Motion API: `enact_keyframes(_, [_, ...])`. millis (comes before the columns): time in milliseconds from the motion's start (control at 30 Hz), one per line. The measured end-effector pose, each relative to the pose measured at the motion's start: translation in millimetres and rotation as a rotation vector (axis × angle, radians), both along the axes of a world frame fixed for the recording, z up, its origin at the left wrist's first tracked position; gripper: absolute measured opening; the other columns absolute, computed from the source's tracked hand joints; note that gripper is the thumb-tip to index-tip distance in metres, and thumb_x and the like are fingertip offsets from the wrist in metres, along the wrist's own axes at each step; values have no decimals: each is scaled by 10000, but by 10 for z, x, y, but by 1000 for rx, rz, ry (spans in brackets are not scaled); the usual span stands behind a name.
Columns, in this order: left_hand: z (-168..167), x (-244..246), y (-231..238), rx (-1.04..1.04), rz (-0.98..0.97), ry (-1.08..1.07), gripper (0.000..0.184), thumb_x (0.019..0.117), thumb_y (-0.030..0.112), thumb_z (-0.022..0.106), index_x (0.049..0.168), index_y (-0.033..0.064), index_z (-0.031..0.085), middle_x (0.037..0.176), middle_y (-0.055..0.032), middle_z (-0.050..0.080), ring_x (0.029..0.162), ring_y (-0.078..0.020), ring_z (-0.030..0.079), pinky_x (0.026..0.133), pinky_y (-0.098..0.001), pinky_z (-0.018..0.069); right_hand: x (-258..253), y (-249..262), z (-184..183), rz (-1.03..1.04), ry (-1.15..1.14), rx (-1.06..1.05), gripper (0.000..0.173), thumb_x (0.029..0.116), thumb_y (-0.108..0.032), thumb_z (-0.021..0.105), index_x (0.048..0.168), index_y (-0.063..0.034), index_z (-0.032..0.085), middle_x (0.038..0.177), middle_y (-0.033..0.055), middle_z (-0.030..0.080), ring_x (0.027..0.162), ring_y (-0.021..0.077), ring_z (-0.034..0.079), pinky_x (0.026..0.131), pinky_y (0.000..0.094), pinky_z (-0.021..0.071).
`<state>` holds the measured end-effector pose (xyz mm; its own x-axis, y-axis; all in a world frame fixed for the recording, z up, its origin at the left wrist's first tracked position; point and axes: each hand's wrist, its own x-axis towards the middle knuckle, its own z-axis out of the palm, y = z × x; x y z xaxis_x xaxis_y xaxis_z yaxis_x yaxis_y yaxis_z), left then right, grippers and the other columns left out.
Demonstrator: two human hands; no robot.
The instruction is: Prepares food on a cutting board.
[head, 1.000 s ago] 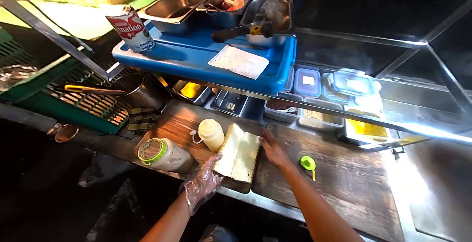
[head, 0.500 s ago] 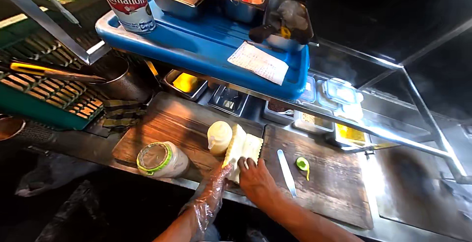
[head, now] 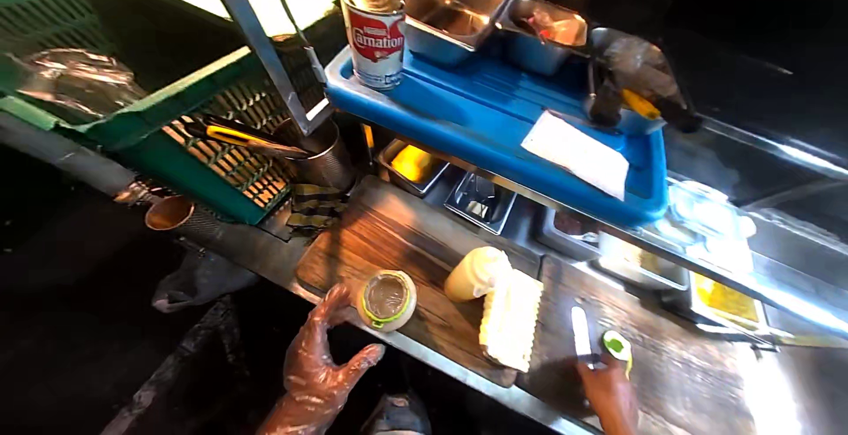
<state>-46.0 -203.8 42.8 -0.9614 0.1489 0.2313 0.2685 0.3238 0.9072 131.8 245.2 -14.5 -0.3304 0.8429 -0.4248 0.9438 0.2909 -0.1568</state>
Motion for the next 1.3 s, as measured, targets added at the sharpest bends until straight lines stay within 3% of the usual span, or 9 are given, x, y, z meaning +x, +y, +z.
enact_keyframes(200, [6, -461, 156, 53, -223, 88, 1221, 574, 642, 922, 1552, 122, 409, 1523, -122, 512, 1388, -263, 514, 1157, -475, 466, -11, 4, -60, -30, 3, -33, 490, 843, -392, 794, 1158, -28, 704, 1104, 240, 712, 1070, 432, 674, 912, 673, 511])
enact_keyframes(333, [-72, -413, 263, 86, -245, 47, 1224, 568, 604, 944, 1536, 68, 420, 1523, -132, 508, 1394, -232, 505, 1175, -432, 442, -31, 63, -148, -59, 52, -96, 307, 823, -340, 818, 903, -48, 769, 930, 196, 740, 919, 381, 701, 831, 651, 525])
enact_keyframes(533, [-303, -368, 416, 221, -200, -3, 1202, 553, 465, 996, 1505, 23, 411, 1446, -119, 582, 1342, -187, 556, 1151, -359, 472, -113, 48, -130, -191, 119, -156, 355, 784, -310, 845, 871, 4, 704, 891, 211, 694, 854, 360, 665, 763, 603, 521])
enact_keyframes(667, [-317, -388, 462, 86, -108, 17, 1173, 564, 593, 940, 1427, -53, 479, 1351, -157, 632, 1258, -143, 604, 1102, -320, 494, -95, -78, -110, -104, 174, -48, 314, 840, -183, 796, 1063, 7, 685, 975, 229, 698, 936, 393, 669, 833, 629, 519])
enact_keyframes(800, [-278, -361, 550, 157, -5, -55, 1160, 519, 492, 989, 1411, -42, 475, 1311, -119, 651, 1202, -131, 637, 1065, -329, 533, 180, -306, 75, -119, 424, -87, 367, 951, -55, 659, 1303, 28, 598, 1065, 238, 693, 889, 339, 699, 783, 557, 579])
enact_keyframes(967, [-240, -141, 613, 107, 27, 138, 1058, 544, 475, 987, 1340, -56, 534, 1279, -166, 665, 1210, -178, 641, 1071, -349, 531, 411, -725, 887, 12, 767, -283, 408, 1100, -163, 421, 1458, 16, 345, 803, 94, 670, 466, 138, 606, 398, 308, 538])
enact_keyframes(1067, [-59, 38, 560, 111, -38, 256, 990, 577, 441, 985, 1349, 5, 544, 1300, -169, 657, 1241, -209, 628, 1088, -377, 525, 424, -802, 1506, 374, 950, -413, 377, 1111, -171, 397, 1427, 28, 449, 852, -13, 681, 576, 19, 550, 490, 195, 466])
enact_keyframes(1233, [379, 434, 449, 53, -171, 352, 950, 601, 421, 983, 1370, 56, 561, 1307, -149, 658, 1242, -197, 626, 1094, -375, 519, 257, -970, 2983, 1216, 755, -307, 360, 1064, -72, 459, 1394, -37, 601, 1052, 209, 732, 851, 263, 720, 757, 413, 600])
enact_keyframes(1300, [519, 611, 460, 19, -201, 384, 964, 600, 421, 985, 1375, 47, 549, 1316, -162, 653, 1257, -211, 621, 1105, -379, 513, 280, -1053, 3369, 1402, 637, -221, 329, 1057, -100, 528, 1365, -44, 630, 894, 200, 720, 717, 328, 706, 600, 479, 566])
